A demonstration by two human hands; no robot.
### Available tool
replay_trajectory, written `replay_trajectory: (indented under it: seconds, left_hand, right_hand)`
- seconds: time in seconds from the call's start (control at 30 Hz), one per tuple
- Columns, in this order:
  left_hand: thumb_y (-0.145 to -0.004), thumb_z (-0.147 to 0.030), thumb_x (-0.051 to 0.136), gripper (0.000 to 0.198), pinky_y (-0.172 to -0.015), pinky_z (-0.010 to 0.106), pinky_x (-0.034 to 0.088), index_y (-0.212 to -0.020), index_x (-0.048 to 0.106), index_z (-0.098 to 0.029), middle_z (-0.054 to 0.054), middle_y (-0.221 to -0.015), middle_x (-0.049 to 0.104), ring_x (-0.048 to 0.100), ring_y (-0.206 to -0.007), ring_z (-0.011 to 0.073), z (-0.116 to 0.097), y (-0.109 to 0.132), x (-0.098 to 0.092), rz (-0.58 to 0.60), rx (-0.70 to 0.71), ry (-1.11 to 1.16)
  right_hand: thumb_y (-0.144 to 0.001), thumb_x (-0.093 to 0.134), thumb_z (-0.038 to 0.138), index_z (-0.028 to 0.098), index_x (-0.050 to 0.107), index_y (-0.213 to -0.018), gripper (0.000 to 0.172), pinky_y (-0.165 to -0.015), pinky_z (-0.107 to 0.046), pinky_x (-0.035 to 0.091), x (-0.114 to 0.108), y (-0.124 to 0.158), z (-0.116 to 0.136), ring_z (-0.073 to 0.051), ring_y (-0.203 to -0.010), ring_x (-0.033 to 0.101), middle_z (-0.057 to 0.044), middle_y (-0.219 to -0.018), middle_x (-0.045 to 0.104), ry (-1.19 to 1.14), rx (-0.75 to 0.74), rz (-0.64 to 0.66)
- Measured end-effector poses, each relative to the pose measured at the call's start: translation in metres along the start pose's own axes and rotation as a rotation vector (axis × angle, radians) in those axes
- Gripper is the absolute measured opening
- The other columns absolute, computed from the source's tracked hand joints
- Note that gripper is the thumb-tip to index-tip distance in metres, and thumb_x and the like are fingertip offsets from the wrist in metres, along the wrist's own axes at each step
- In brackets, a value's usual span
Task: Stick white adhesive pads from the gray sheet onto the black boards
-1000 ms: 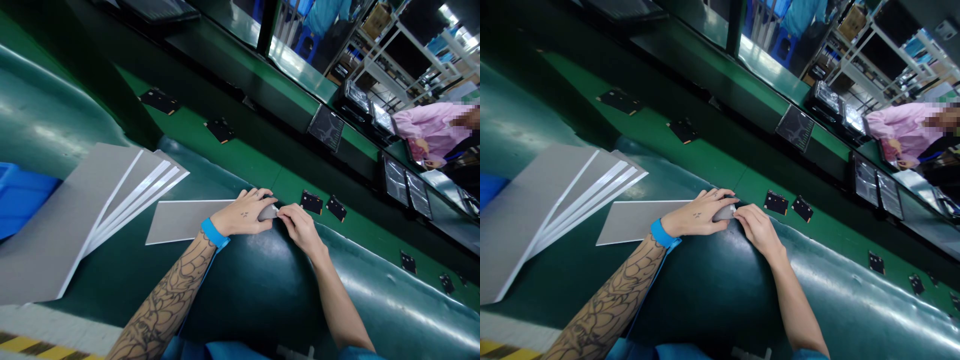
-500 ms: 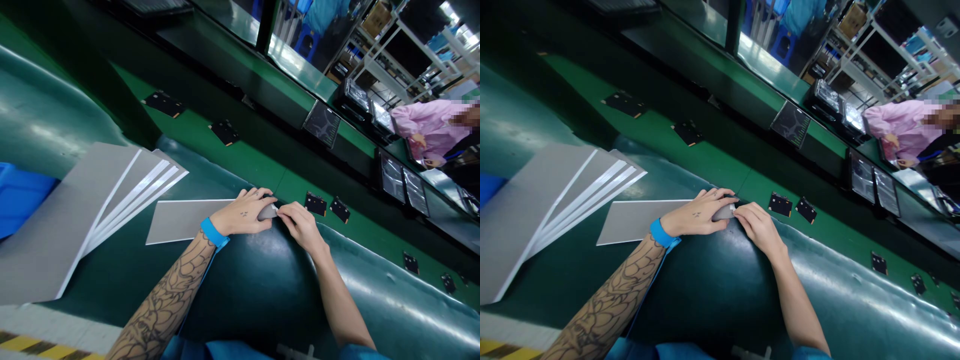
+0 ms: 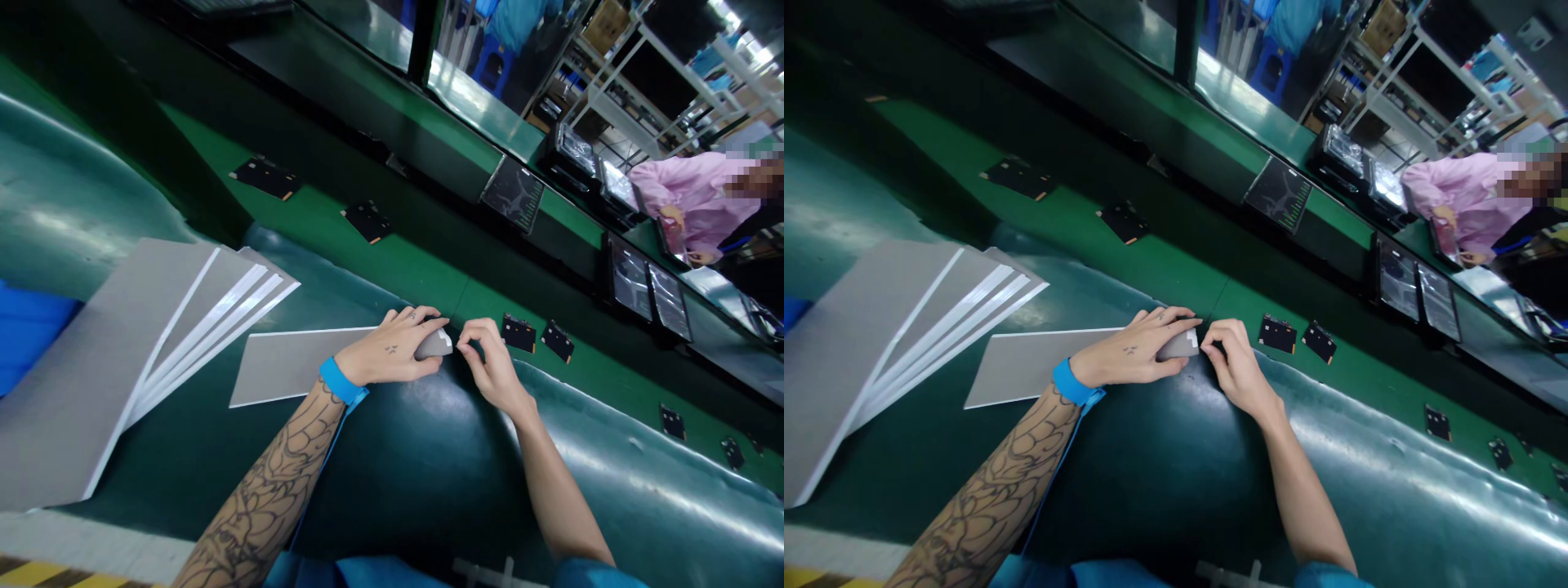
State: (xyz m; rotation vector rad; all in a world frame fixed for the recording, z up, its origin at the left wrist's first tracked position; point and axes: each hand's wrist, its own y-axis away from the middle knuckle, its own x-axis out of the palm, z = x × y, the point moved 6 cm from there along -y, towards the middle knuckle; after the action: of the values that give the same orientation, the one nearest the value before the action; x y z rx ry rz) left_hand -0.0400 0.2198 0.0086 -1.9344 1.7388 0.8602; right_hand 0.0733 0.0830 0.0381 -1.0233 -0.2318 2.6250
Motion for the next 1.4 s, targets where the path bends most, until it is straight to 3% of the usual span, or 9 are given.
replay_trajectory:
  seconds: [0.17, 0.33, 0.47, 0.63, 0.8, 0.93, 1.1, 1.3, 1.4]
  left_hand:
    - [-0.101, -0.050, 0.055, 0.070, -0.114, 0.054, 0.039, -0.167, 0.042, -0.028, 0.013, -0.163, 0.048, 0.051, -0.140, 0.0386, 0.000, 0.004, -0.003, 0.001, 0.049, 0.052]
    - [-0.105, -0.067, 0.047, 0.072, -0.113, 0.057, 0.039, -0.170, 0.034, -0.038, 0.010, -0.167, 0.044, 0.048, -0.143, 0.0414, 0.006, 0.008, 0.002, 0.034, -0.024, 0.042]
    - [-0.103, -0.073, 0.044, 0.071, -0.107, 0.059, 0.042, -0.164, 0.045, -0.038, 0.012, -0.162, 0.046, 0.048, -0.138, 0.0435, 0.016, 0.000, 0.012, -0.009, -0.041, -0.058]
    - [-0.104, -0.067, 0.043, 0.063, -0.111, 0.068, 0.037, -0.155, 0.056, -0.032, 0.016, -0.166, 0.043, 0.041, -0.147, 0.0484, 0.016, -0.007, 0.019, -0.144, 0.040, -0.241]
    - [-0.105, -0.060, 0.046, 0.058, -0.118, 0.076, 0.028, -0.158, 0.048, -0.034, 0.016, -0.168, 0.040, 0.037, -0.152, 0.0522, 0.006, 0.010, 0.019, -0.312, 0.059, -0.318]
    - [-0.105, -0.054, 0.050, 0.061, -0.119, 0.079, 0.031, -0.163, 0.037, -0.042, 0.015, -0.164, 0.042, 0.040, -0.149, 0.0540, 0.010, 0.035, 0.027, -0.333, 0.030, -0.316]
    - [-0.107, -0.044, 0.050, 0.060, -0.131, 0.076, 0.022, -0.163, 0.029, -0.051, 0.007, -0.165, 0.041, 0.044, -0.150, 0.0478, 0.014, 0.046, 0.030, -0.345, 0.081, -0.306]
    - [-0.105, -0.048, 0.054, 0.060, -0.126, 0.081, 0.028, -0.161, 0.034, -0.054, 0.003, -0.168, 0.039, 0.040, -0.151, 0.0520, 0.012, 0.044, 0.029, -0.374, 0.025, -0.273]
    - [-0.105, -0.048, 0.054, 0.058, -0.117, 0.081, 0.036, -0.161, 0.043, -0.047, 0.010, -0.167, 0.042, 0.041, -0.149, 0.0549, 0.014, 0.046, 0.030, -0.367, -0.046, -0.291]
  right_hand:
    - [-0.111, 0.057, 0.044, 0.026, 0.062, -0.109, 0.019, -0.092, -0.040, 0.052, -0.043, 0.021, -0.058, -0.024, -0.106, 0.058, -0.010, -0.126, 0.053, -0.097, 0.236, -0.155]
    - [-0.096, 0.061, 0.071, 0.022, 0.063, -0.105, 0.050, -0.093, -0.038, 0.051, -0.146, 0.077, -0.162, -0.024, -0.103, 0.056, -0.012, -0.131, 0.053, 0.036, 0.576, -0.373]
    - [-0.085, 0.068, 0.074, 0.020, 0.067, -0.094, 0.055, -0.109, -0.046, 0.045, -0.203, 0.121, -0.206, -0.030, -0.114, 0.055, -0.012, -0.118, 0.058, 0.129, 0.676, -0.376]
    - [-0.089, 0.068, 0.067, 0.020, 0.070, -0.094, 0.047, -0.114, -0.044, 0.043, -0.209, 0.145, -0.231, -0.030, -0.119, 0.057, -0.011, -0.118, 0.060, 0.144, 0.697, -0.327]
    - [-0.096, 0.066, 0.054, 0.019, 0.072, -0.097, 0.036, -0.117, -0.042, 0.042, -0.203, 0.150, -0.241, -0.027, -0.122, 0.056, -0.011, -0.123, 0.060, 0.162, 0.665, -0.300]
    - [-0.097, 0.069, 0.047, 0.017, 0.074, -0.099, 0.030, -0.121, -0.041, 0.039, -0.200, 0.147, -0.245, -0.026, -0.125, 0.056, -0.012, -0.125, 0.059, 0.178, 0.641, -0.278]
    - [-0.095, 0.070, 0.036, 0.015, 0.078, -0.101, 0.023, -0.121, -0.041, 0.039, -0.203, 0.143, -0.246, -0.027, -0.126, 0.058, -0.013, -0.123, 0.058, 0.186, 0.625, -0.225]
    - [-0.092, 0.072, 0.032, 0.017, 0.078, -0.094, 0.016, -0.120, -0.046, 0.039, -0.208, 0.143, -0.243, -0.030, -0.123, 0.058, -0.013, -0.119, 0.061, 0.205, 0.631, -0.215]
    - [-0.090, 0.072, 0.030, 0.019, 0.077, -0.091, 0.012, -0.120, -0.048, 0.039, -0.208, 0.144, -0.240, -0.030, -0.122, 0.057, -0.012, -0.115, 0.063, 0.201, 0.634, -0.231]
